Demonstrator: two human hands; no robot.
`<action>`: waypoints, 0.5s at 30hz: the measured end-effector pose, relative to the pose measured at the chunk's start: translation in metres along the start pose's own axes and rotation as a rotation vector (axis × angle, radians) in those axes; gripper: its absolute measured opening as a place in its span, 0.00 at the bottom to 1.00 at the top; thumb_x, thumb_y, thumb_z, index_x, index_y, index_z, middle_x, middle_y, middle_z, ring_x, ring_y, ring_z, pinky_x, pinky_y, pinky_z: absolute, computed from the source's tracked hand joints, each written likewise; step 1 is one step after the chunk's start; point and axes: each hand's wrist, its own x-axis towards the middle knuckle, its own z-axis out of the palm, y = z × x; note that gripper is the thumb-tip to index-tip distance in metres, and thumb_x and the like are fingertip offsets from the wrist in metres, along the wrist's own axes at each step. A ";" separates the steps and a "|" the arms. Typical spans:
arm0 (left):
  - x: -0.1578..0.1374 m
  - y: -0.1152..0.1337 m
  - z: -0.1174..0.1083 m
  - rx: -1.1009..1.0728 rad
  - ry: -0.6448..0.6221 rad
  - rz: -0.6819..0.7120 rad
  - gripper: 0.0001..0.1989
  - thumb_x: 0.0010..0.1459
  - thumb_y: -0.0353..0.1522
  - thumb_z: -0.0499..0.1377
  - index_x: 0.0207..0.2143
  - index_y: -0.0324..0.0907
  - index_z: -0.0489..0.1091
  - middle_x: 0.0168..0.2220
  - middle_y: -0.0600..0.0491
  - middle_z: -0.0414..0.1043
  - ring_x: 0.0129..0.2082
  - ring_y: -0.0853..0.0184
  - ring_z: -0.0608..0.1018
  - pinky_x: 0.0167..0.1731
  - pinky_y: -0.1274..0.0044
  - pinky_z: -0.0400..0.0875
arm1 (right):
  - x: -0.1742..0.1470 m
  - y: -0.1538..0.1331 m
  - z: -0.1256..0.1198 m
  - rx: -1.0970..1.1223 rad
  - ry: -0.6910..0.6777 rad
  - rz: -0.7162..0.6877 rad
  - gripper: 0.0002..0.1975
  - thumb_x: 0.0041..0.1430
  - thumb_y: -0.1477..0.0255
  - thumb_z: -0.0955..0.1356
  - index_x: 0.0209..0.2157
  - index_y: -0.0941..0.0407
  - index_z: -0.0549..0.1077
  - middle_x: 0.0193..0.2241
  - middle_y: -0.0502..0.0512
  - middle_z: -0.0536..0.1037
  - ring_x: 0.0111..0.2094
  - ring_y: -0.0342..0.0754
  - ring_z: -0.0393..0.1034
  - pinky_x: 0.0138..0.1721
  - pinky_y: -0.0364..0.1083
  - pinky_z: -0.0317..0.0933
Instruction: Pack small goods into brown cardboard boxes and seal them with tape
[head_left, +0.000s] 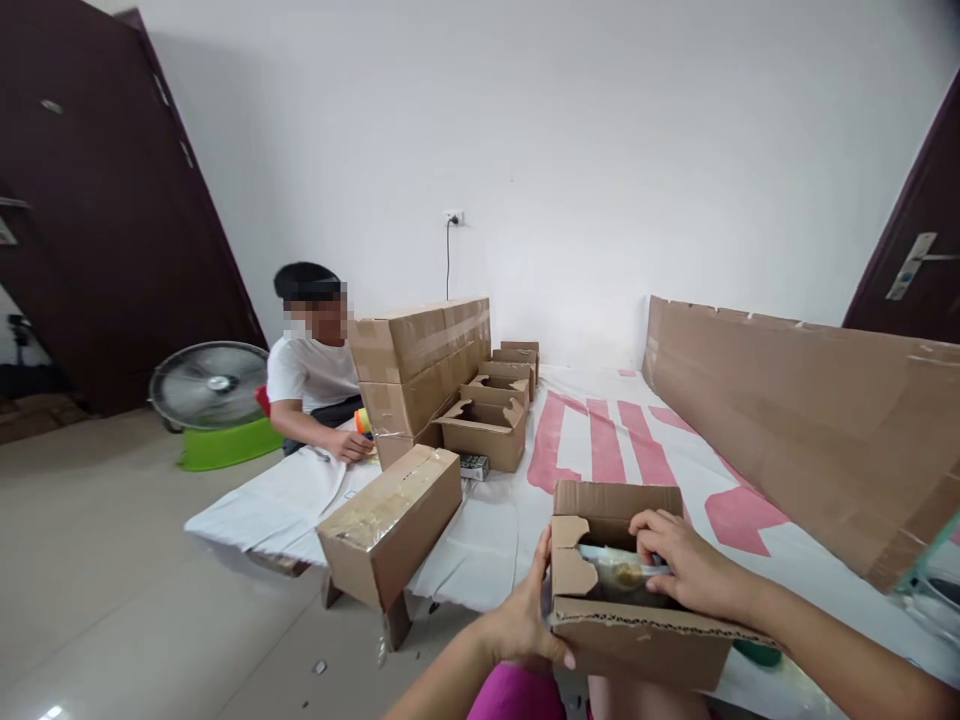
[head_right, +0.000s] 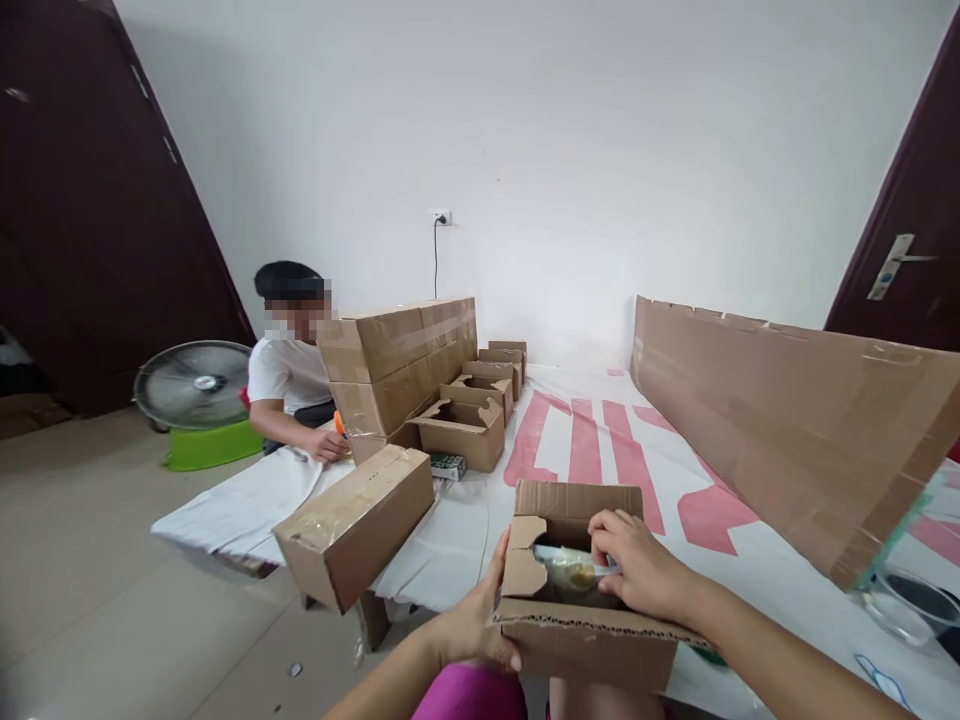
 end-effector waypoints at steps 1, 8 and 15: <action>0.004 0.001 0.002 -0.017 0.015 0.016 0.84 0.25 0.47 0.76 0.65 0.46 0.12 0.71 0.38 0.32 0.69 0.48 0.46 0.66 0.58 0.38 | -0.002 -0.001 -0.003 0.085 0.010 -0.001 0.06 0.47 0.77 0.68 0.27 0.54 0.66 0.48 0.56 0.74 0.49 0.54 0.67 0.49 0.51 0.60; 0.010 0.026 -0.042 0.193 0.244 0.005 0.71 0.33 0.33 0.73 0.69 0.45 0.26 0.69 0.41 0.45 0.66 0.50 0.58 0.65 0.61 0.46 | -0.007 0.026 -0.050 0.535 0.672 0.100 0.15 0.55 0.57 0.67 0.28 0.53 0.63 0.44 0.58 0.78 0.44 0.53 0.71 0.43 0.50 0.65; 0.014 0.024 -0.111 0.450 0.769 0.029 0.52 0.42 0.33 0.63 0.67 0.44 0.42 0.68 0.44 0.49 0.67 0.52 0.55 0.65 0.62 0.49 | -0.022 0.066 -0.047 0.596 1.070 0.251 0.18 0.50 0.54 0.69 0.27 0.52 0.63 0.44 0.58 0.76 0.43 0.53 0.71 0.41 0.49 0.66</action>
